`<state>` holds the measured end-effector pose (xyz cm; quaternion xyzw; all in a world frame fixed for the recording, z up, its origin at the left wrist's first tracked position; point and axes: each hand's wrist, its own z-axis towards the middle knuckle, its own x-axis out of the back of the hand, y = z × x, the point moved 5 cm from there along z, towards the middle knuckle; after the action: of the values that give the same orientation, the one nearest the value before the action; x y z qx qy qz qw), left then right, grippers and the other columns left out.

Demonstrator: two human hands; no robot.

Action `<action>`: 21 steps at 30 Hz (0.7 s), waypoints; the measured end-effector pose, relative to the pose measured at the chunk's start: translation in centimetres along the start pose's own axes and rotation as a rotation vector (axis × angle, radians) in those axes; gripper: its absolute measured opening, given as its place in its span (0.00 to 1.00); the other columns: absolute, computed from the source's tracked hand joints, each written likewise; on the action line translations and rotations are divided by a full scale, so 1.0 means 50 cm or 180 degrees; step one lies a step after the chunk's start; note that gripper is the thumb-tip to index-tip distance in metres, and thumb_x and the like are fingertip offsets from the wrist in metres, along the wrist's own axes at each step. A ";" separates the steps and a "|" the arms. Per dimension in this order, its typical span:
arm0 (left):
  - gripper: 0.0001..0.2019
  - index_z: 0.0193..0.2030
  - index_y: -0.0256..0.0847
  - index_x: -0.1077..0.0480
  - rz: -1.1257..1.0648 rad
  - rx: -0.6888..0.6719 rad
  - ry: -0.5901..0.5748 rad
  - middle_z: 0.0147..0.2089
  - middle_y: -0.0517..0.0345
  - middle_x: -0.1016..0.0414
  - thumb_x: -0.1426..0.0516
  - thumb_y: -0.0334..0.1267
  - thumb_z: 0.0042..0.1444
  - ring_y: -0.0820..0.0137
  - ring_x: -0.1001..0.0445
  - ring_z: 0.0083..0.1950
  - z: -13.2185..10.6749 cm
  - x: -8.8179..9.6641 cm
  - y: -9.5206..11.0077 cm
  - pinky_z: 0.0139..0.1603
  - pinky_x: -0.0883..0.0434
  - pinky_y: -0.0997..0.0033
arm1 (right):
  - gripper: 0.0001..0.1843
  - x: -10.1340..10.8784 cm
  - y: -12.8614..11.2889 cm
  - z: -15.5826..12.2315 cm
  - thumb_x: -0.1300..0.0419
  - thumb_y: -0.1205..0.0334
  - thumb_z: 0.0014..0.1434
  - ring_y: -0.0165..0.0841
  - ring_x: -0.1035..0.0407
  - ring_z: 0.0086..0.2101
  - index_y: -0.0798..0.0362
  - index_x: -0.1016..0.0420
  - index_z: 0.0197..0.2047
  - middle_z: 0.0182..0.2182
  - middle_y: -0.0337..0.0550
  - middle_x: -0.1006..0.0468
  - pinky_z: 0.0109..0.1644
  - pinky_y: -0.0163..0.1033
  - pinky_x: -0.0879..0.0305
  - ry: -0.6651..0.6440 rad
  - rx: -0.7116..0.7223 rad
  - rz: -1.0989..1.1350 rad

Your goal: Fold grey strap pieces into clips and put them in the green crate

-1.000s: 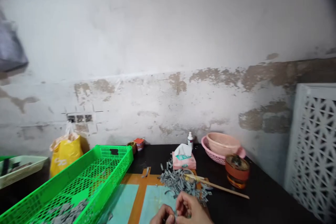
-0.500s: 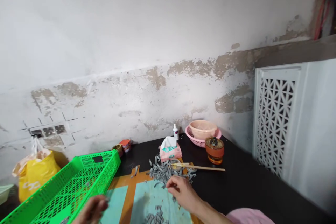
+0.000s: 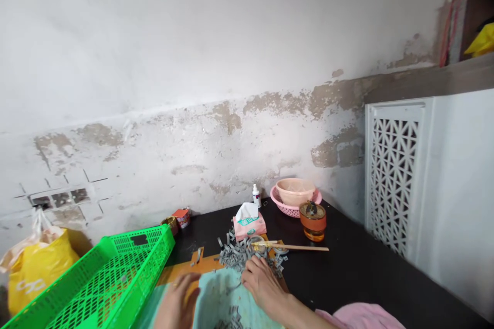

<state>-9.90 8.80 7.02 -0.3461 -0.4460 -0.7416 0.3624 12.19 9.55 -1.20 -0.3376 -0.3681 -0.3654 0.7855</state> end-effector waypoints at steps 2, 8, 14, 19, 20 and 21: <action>0.17 0.47 0.41 0.23 0.0024 0.0046 -0.0443 0.51 0.46 0.20 0.48 0.31 0.54 0.58 0.25 0.52 0.014 -0.085 0.052 0.54 0.31 0.62 | 0.06 0.005 0.005 -0.002 0.44 0.68 0.63 0.35 0.36 0.40 0.51 0.29 0.33 0.35 0.39 0.29 0.43 0.39 0.43 -0.0003 -0.0035 0.0053; 0.16 0.43 0.40 0.20 -0.0091 0.0135 -0.0616 0.46 0.45 0.19 0.42 0.28 0.47 0.53 0.27 0.49 0.011 -0.169 0.072 0.52 0.34 0.60 | 0.10 0.055 -0.007 -0.010 0.43 0.67 0.60 0.36 0.38 0.46 0.48 0.31 0.46 0.45 0.40 0.30 0.51 0.39 0.41 -0.0031 -0.0189 0.0532; 0.13 0.28 0.43 0.21 -0.0537 0.0065 -0.0548 0.33 0.51 0.23 0.46 0.33 0.55 0.58 0.27 0.38 -0.001 -0.172 0.086 0.41 0.35 0.65 | 0.11 0.049 -0.039 -0.009 0.45 0.68 0.62 0.39 0.44 0.57 0.48 0.27 0.47 0.53 0.42 0.30 0.59 0.45 0.45 -0.0379 0.0256 0.0716; 0.13 0.27 0.41 0.27 -0.1159 0.0004 -0.0467 0.30 0.54 0.25 0.49 0.39 0.59 0.62 0.27 0.34 -0.007 -0.168 0.099 0.37 0.34 0.68 | 0.06 0.039 -0.026 -0.005 0.40 0.64 0.60 0.40 0.46 0.59 0.50 0.21 0.38 0.51 0.42 0.27 0.63 0.47 0.48 -0.0151 0.0062 0.1252; 0.13 0.28 0.41 0.28 -0.1274 -0.0006 -0.0465 0.30 0.55 0.25 0.49 0.42 0.60 0.62 0.27 0.34 -0.010 -0.165 0.097 0.36 0.33 0.69 | 0.05 0.041 -0.025 -0.005 0.39 0.64 0.59 0.39 0.45 0.58 0.50 0.21 0.36 0.48 0.42 0.25 0.62 0.47 0.47 -0.0098 0.0008 0.1406; 0.13 0.29 0.40 0.28 -0.1371 -0.0003 -0.0461 0.30 0.54 0.25 0.49 0.43 0.60 0.62 0.27 0.34 -0.012 -0.162 0.094 0.36 0.33 0.69 | 0.05 0.044 -0.024 -0.005 0.39 0.63 0.59 0.39 0.42 0.57 0.49 0.20 0.33 0.46 0.41 0.24 0.61 0.46 0.46 -0.0039 -0.0038 0.1562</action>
<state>-2.02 8.53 1.96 -0.2954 -0.5340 -0.7753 0.1626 12.32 8.01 0.79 -0.4237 -0.2777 -0.1638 0.8465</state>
